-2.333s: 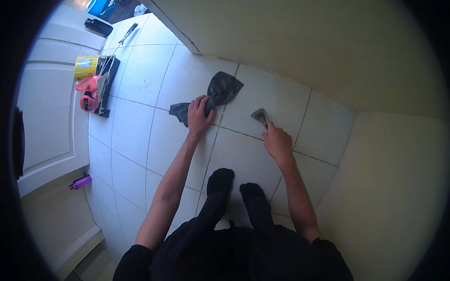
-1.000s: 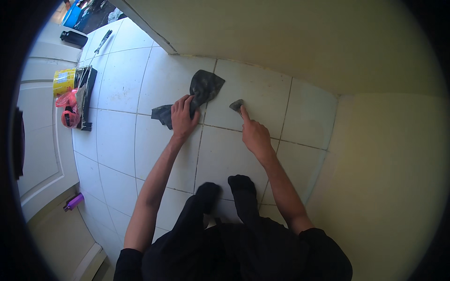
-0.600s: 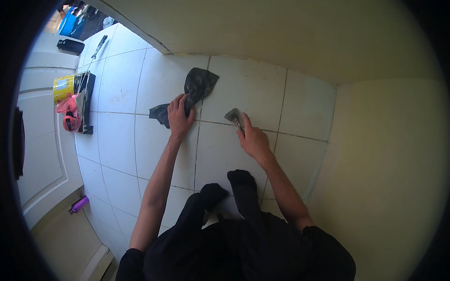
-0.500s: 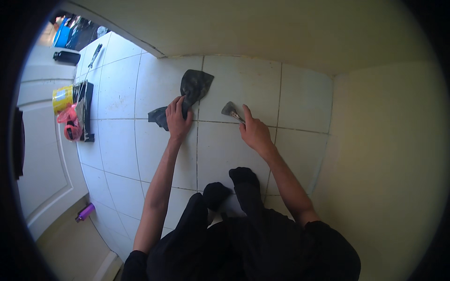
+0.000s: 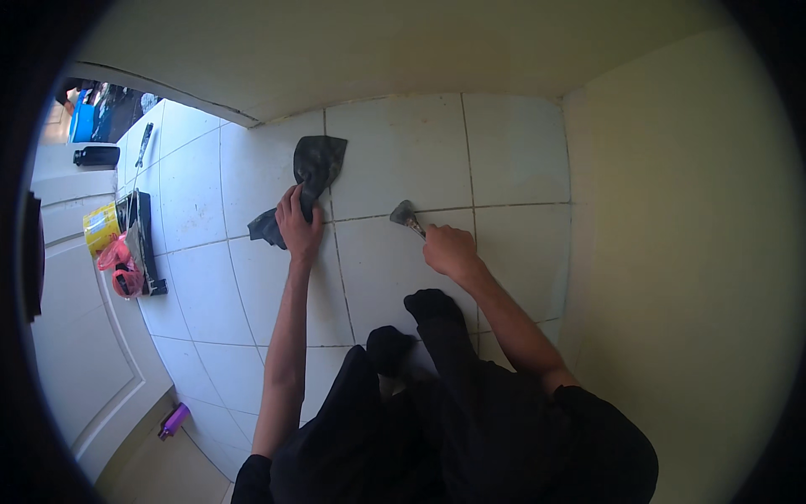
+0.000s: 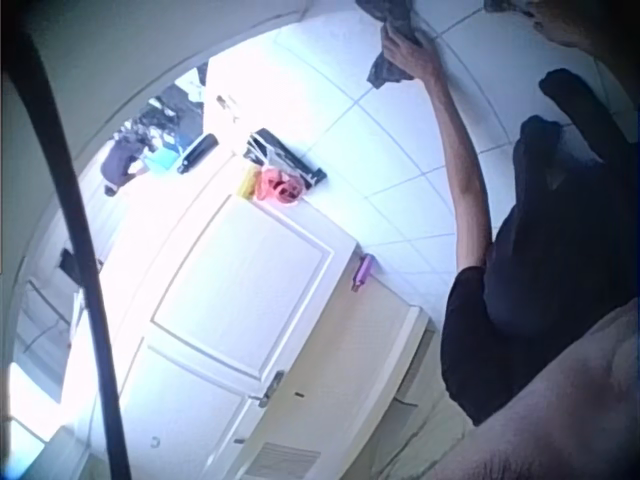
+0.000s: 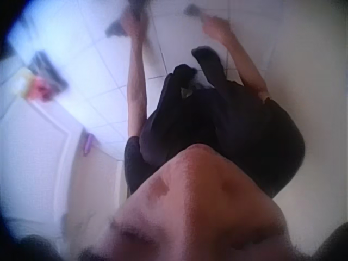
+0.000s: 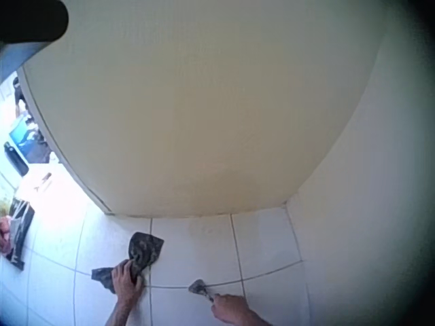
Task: The person scrapes the grout and surface of floor tiles using a putty knife and wipes the area with a cloth.
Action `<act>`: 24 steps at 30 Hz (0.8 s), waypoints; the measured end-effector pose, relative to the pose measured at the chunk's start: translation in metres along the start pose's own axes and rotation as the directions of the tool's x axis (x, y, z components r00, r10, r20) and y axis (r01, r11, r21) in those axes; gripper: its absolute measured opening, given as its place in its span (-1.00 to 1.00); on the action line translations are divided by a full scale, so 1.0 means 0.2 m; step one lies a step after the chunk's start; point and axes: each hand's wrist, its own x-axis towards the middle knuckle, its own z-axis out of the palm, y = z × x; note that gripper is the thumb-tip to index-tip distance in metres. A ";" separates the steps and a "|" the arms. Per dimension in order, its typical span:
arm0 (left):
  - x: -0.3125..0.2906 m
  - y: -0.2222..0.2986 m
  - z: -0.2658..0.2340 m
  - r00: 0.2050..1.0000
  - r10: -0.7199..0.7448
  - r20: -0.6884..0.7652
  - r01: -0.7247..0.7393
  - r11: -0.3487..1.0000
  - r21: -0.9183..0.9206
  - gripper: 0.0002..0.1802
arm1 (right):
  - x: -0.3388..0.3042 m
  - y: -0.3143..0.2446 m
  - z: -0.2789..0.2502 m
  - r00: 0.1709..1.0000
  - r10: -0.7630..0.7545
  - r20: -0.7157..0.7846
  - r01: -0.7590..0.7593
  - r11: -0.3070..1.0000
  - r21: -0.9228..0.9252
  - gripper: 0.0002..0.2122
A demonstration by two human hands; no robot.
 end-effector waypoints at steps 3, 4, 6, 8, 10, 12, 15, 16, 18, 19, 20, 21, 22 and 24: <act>-0.01 -0.01 0.00 1.000 -0.007 -0.004 0.007 1.000 0.001 -0.44 | -0.03 -0.01 -0.04 0.997 0.070 0.035 -0.070 0.997 -0.018 -0.72; -0.01 -0.02 -0.01 1.000 -0.007 -0.008 0.007 1.000 0.000 -0.44 | -0.04 -0.02 -0.08 0.979 0.123 0.162 -0.133 0.990 0.053 -0.70; -0.01 -0.02 -0.01 1.000 -0.013 -0.007 0.013 1.000 -0.004 -0.44 | -0.05 -0.03 -0.16 0.942 0.171 0.288 -0.208 0.973 0.101 -0.67; -0.01 -0.03 -0.02 1.000 -0.021 -0.008 0.021 1.000 -0.007 -0.44 | -0.03 -0.05 -0.20 0.957 0.189 0.222 -0.216 0.971 0.103 -0.63; 0.00 -0.01 0.02 1.000 -0.005 -0.018 0.004 1.000 -0.014 -0.44 | 0.01 0.00 -0.11 0.980 0.200 0.026 -0.201 0.979 0.043 -0.63; 0.00 -0.01 0.01 1.000 -0.009 -0.022 0.009 1.000 -0.018 -0.44 | 0.03 0.00 -0.11 0.972 0.168 -0.164 -0.174 0.985 -0.020 -0.62; -0.01 -0.02 -0.02 1.000 -0.015 -0.021 0.015 1.000 -0.014 -0.44 | 0.01 -0.02 -0.17 0.985 0.166 -0.042 -0.168 0.985 -0.045 -0.62; -0.02 -0.03 -0.03 1.000 -0.017 -0.017 0.016 1.000 -0.016 -0.44 | 0.00 -0.03 -0.20 0.987 0.162 0.008 -0.160 0.983 -0.088 -0.62; -0.01 -0.02 -0.02 1.000 -0.011 -0.023 0.011 1.000 -0.021 -0.44 | -0.01 -0.03 -0.20 0.984 0.171 0.054 -0.163 0.978 -0.133 -0.63; -0.01 -0.02 -0.01 1.000 -0.005 -0.027 0.004 1.000 -0.023 -0.44 | 0.03 -0.02 -0.16 0.984 0.178 -0.005 -0.178 0.980 -0.093 -0.64; -0.01 -0.02 -0.01 1.000 -0.008 -0.028 0.007 1.000 -0.024 -0.44 | 0.05 -0.03 -0.15 0.981 0.186 -0.061 -0.189 0.980 -0.054 -0.64; -0.01 -0.01 0.00 1.000 -0.007 -0.025 0.006 1.000 -0.028 -0.44 | 0.06 -0.03 -0.15 0.981 0.186 -0.061 -0.189 0.980 -0.058 -0.64; -0.01 -0.01 0.00 1.000 -0.005 -0.023 0.005 0.999 -0.032 -0.44 | 0.07 -0.02 -0.16 0.983 0.179 -0.030 -0.181 0.982 -0.063 -0.62; -0.02 -0.02 -0.02 1.000 -0.011 -0.024 0.011 1.000 -0.024 -0.44 | 0.07 -0.05 -0.18 0.987 0.160 0.007 -0.159 0.985 -0.065 -0.60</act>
